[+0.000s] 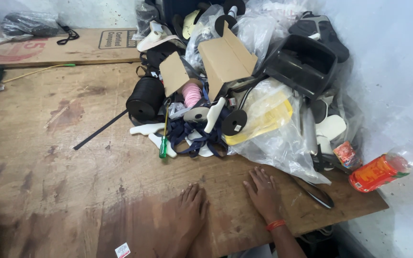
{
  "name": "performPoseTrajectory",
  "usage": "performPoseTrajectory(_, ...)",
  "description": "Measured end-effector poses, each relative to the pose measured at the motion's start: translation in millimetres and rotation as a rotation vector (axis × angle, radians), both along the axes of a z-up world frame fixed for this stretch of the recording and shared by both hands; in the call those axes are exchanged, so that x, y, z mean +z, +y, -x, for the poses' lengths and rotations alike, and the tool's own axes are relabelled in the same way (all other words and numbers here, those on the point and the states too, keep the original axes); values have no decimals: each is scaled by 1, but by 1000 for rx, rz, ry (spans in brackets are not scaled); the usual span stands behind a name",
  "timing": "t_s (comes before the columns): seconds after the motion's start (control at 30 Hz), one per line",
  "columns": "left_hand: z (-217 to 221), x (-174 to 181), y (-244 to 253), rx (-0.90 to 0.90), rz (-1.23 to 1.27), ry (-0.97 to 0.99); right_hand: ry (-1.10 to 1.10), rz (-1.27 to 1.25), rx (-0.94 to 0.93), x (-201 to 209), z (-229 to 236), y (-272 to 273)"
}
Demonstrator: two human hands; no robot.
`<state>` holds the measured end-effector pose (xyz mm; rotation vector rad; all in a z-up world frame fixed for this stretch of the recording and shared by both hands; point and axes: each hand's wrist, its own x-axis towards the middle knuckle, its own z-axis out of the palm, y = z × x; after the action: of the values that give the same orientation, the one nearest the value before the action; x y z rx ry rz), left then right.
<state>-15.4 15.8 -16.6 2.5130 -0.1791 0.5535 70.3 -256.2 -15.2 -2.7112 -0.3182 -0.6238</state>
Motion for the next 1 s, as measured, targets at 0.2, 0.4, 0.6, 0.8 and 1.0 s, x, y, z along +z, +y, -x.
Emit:
performPoseTrajectory(0.2,-2,-4,0,-11,0,-20,-23,-4,2,-3,-1,-1)
performPoseTrajectory(0.4,-1,-4,2,-16,21,-16,-38,-4,-6,3,3,2)
performPoseTrajectory(0.6,-5,-10,2,-22,15,-4,-47,-5,16,5,2,1)
performPoseTrajectory(0.8,-4,-4,3,-24,-14,25,-23,3,-16,5,2,2)
performPoseTrajectory(1.0,-1,-5,0,-18,10,23,-33,-1,-8,0,2,0)
